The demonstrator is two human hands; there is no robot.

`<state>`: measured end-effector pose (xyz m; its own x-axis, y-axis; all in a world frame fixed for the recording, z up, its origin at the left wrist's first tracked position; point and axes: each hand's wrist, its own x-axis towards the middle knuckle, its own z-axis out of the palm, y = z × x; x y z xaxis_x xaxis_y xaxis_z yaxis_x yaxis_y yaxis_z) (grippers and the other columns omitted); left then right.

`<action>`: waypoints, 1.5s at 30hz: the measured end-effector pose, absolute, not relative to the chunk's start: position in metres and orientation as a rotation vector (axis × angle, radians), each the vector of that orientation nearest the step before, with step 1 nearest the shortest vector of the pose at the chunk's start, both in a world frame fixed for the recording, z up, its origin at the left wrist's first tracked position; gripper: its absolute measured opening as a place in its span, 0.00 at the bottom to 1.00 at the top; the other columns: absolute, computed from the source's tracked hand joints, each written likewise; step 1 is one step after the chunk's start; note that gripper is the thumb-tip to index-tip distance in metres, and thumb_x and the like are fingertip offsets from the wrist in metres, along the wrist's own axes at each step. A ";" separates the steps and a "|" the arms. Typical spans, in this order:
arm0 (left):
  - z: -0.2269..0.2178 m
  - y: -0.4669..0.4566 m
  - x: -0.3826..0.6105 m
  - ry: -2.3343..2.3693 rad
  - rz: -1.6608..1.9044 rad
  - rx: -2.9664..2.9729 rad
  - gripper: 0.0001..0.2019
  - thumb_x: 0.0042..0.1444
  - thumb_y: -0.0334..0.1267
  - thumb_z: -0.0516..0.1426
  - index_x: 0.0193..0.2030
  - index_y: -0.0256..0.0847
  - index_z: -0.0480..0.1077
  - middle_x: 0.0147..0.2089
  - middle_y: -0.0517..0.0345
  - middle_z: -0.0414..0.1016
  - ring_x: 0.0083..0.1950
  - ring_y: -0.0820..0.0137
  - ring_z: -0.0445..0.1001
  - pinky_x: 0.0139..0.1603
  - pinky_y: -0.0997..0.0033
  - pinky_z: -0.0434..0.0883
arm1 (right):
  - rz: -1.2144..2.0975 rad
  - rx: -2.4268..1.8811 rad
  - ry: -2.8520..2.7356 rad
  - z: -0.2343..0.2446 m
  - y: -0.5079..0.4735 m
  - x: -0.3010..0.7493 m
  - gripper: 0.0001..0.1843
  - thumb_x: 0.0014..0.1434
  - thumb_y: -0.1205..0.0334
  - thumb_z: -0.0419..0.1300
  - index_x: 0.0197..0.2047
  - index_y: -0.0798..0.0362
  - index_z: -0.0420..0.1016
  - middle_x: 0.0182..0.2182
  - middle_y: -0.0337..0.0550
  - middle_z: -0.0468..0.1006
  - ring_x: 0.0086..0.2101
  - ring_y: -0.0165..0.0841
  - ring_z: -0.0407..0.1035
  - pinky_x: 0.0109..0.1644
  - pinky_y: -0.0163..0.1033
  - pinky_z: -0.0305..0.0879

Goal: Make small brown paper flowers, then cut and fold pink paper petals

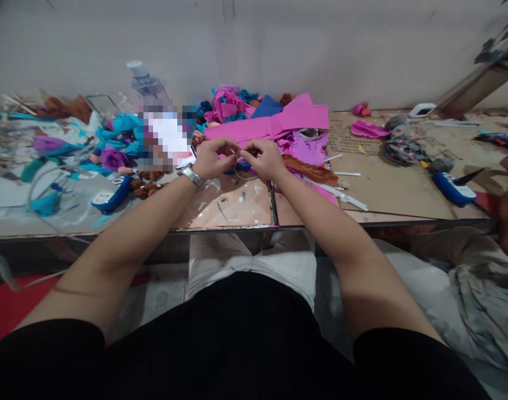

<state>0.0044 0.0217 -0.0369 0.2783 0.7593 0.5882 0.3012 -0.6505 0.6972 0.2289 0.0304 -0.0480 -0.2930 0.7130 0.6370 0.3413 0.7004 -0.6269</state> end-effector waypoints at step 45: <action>-0.051 0.029 0.008 0.814 1.246 1.833 0.24 0.61 0.50 0.74 0.57 0.42 0.76 0.54 0.43 0.91 0.53 0.56 0.91 0.55 0.55 0.88 | 0.562 -0.761 -1.854 -0.056 0.042 0.234 0.34 0.62 0.25 0.73 0.50 0.49 0.84 0.40 0.46 0.86 0.41 0.43 0.80 0.51 0.51 0.81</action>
